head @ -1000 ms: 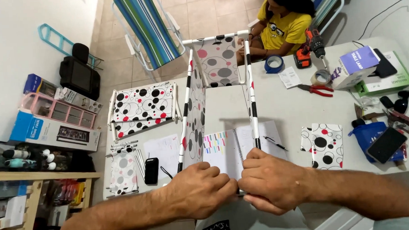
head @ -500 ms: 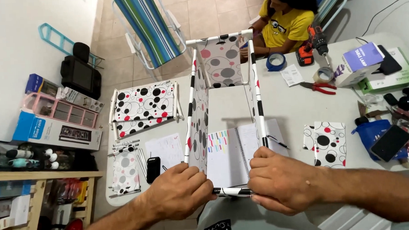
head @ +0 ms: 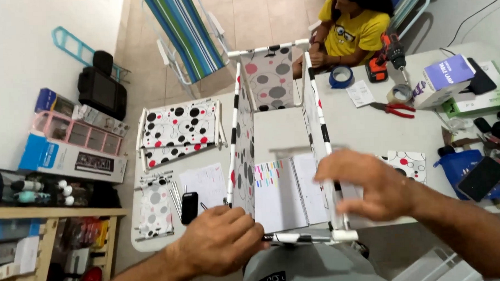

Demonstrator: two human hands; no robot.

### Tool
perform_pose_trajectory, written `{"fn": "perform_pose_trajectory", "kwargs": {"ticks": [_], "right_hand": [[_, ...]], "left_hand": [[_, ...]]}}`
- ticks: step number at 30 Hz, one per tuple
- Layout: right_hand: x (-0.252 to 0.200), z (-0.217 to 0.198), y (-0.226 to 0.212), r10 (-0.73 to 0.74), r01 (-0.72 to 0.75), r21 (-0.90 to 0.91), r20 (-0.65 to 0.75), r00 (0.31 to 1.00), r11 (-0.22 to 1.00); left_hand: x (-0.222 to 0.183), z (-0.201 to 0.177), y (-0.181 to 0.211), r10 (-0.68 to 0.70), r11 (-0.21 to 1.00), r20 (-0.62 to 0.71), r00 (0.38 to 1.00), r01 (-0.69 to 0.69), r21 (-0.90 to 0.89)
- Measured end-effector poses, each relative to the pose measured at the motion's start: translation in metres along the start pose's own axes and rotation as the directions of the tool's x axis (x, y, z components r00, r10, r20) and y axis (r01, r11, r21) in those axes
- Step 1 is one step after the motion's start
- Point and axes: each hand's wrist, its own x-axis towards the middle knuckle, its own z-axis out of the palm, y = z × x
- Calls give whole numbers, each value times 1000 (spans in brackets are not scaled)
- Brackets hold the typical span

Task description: Disassembling a modular shelf unit made of fabric panels, plastic rods, and connectors.

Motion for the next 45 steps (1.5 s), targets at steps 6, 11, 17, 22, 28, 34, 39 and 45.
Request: {"fn": "perform_pose_trajectory", "kwargs": {"ticks": [6, 11, 17, 22, 28, 34, 39, 45], "right_hand": [[41, -13, 59, 855, -851, -94, 15, 518, 517], [37, 17, 61, 766, -767, 82, -182, 616, 636], [23, 50, 51, 355, -441, -236, -332, 874, 866], [-2, 82, 88, -96, -78, -404, -394, 914, 912], [-27, 95, 103, -222, -6, -481, -415, 882, 876], [-10, 48, 18, -471, 136, -592, -459, 754, 794], [5, 39, -27, -375, 393, -445, 134, 917, 804], [7, 43, -39, -387, 450, -392, 231, 893, 803]], "left_hand": [[15, -4, 23, -72, 985, 178, 981, 98, -140], [33, -40, -5, -106, 905, 220, 970, 186, -383], [51, -51, -148, -345, 821, -387, 855, 475, 318], [84, -53, -176, -359, 658, -386, 849, 524, 541], [90, -17, -137, -59, 811, -139, 989, 128, 571], [75, 31, -31, 223, 853, -138, 965, -125, 508], [75, 9, 11, 232, 801, -26, 972, -176, 572], [66, 5, 20, 375, 790, 4, 927, -322, 522]]}}
